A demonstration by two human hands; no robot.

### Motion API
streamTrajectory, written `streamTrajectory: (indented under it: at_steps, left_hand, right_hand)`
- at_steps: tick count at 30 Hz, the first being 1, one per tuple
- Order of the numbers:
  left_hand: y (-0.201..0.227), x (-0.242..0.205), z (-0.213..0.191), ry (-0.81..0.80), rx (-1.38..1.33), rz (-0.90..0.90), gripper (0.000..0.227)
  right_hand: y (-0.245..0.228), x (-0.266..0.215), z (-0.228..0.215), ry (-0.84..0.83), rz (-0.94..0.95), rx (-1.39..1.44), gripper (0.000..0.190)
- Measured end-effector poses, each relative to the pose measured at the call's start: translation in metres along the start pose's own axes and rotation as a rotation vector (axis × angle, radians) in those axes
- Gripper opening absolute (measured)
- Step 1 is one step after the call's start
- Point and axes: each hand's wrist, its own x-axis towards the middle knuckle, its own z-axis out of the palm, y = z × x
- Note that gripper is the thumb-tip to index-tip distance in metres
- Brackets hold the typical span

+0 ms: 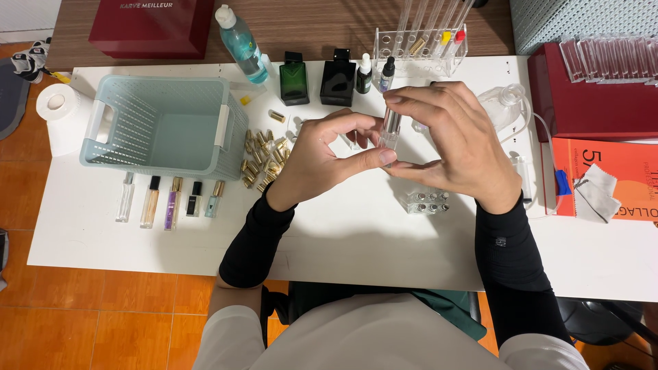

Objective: Assemble small perfume sample vials and bottles by attaching sprayer pumps and metal caps.

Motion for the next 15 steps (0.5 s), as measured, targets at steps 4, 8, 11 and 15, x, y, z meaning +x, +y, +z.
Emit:
streamTrajectory:
  at_steps: [4,8,11,15]
  left_hand:
    - [0.0,0.0,-0.001,-0.002,0.011,0.01,0.031]
    - [0.0,0.002,-0.002,0.003,0.021,0.0,0.031]
    - [-0.004,0.004,-0.006,0.026,0.027,-0.008,0.029]
    - [-0.01,0.006,-0.009,0.072,0.094,0.019,0.029]
  right_hand:
    - [0.001,0.0,0.001,-0.002,0.009,-0.001,0.078]
    - [-0.006,0.007,-0.001,-0.023,0.039,-0.007,0.078]
    - [-0.012,0.016,-0.005,-0.037,0.058,-0.014,0.084]
    - [-0.005,0.008,-0.003,-0.054,0.126,-0.069,0.076]
